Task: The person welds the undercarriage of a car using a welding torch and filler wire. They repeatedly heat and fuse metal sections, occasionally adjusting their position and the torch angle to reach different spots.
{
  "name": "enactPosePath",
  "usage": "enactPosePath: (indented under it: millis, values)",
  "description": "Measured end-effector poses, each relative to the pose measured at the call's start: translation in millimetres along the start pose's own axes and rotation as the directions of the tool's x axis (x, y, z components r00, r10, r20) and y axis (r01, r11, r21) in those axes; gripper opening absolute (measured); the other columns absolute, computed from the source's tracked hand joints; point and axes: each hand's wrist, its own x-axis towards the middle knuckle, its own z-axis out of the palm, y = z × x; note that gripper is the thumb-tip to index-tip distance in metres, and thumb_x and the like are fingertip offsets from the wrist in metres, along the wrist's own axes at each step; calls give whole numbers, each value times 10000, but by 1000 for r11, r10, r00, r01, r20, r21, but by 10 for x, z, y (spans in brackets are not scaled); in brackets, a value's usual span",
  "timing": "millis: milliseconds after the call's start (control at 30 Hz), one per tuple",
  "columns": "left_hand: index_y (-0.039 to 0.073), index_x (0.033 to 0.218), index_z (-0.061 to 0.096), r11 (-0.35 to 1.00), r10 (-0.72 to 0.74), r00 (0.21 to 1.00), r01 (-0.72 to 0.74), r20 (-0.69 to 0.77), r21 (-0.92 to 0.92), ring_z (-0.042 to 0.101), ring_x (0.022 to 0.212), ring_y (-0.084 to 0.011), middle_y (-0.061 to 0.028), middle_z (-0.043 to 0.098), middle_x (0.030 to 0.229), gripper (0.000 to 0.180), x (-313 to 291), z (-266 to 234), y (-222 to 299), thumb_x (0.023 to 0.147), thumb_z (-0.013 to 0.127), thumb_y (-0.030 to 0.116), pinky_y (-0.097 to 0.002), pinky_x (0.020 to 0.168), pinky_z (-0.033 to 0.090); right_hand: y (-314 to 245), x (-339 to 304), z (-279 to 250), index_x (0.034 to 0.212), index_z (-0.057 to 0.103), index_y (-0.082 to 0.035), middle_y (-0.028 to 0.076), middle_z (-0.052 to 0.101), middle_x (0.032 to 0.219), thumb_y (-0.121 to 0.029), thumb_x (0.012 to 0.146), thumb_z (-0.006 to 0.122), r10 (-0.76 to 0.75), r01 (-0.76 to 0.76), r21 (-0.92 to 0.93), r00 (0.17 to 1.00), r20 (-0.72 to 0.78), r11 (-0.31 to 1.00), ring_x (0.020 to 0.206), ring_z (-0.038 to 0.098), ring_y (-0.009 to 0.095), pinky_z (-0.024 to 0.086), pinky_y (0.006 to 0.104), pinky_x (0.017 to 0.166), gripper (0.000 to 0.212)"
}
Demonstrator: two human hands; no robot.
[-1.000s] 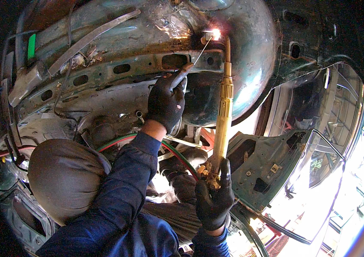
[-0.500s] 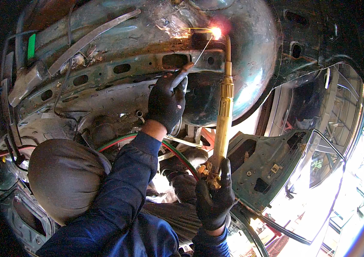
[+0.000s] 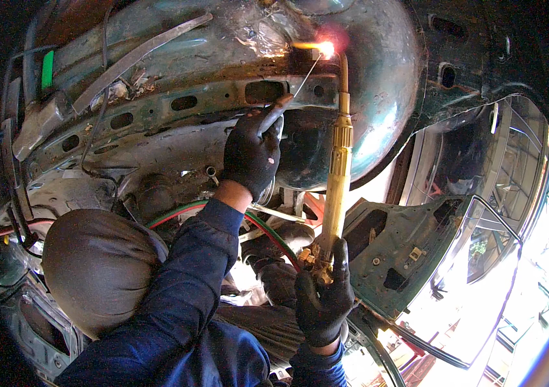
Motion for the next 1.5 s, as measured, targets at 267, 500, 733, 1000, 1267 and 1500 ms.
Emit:
enactPosePath:
  millis: [267,500,733,1000,1267,1500]
  values:
    - [124,1308,759,999,-34,999,33,27,31,711,1035,-437,-235,734,1105,301,-2,5,51,1021,671,112,-513,899,571,-20,9,-12,1641,433,29,250,726,1374,94,911,717,13,-13,24,1000,5,1000,1217,736,281,590,404,1027,786]
    - [249,1447,711,999,50,998,-51,-49,-12,682,927,-372,-168,683,928,591,-11,54,-64,907,682,10,-497,864,551,11,-4,-8,1644,433,23,252,732,1361,79,918,729,24,-24,7,1000,12,1000,1211,736,273,590,401,1021,786]
    - [250,1423,722,1000,29,999,-29,-35,0,685,929,-377,-171,687,921,571,-5,48,-45,906,683,12,-499,856,559,-2,4,15,1639,441,24,249,735,1355,76,911,728,24,-24,15,1000,-5,1000,1204,738,273,593,401,1015,785]
    - [267,1415,720,998,67,993,-68,-101,-6,684,902,-379,-174,683,913,569,-9,82,-65,906,691,16,-494,837,559,4,3,4,1636,445,30,250,717,1389,64,917,734,37,-38,19,999,2,999,1213,737,282,594,406,1015,776]
    - [239,1414,722,999,54,997,-54,-54,0,683,922,-386,-169,689,933,586,-5,67,-68,875,689,10,-501,856,561,-28,8,13,1637,437,40,242,713,1403,62,925,733,38,-39,52,999,9,998,1240,725,275,577,403,1047,771]
    - [235,1417,719,999,33,998,-33,-59,8,693,960,-389,-176,701,964,568,-25,83,-69,892,687,22,-505,877,565,-49,-10,1,1634,440,47,227,720,1380,-24,966,734,147,-143,222,989,0,964,1212,721,273,584,413,1033,733]
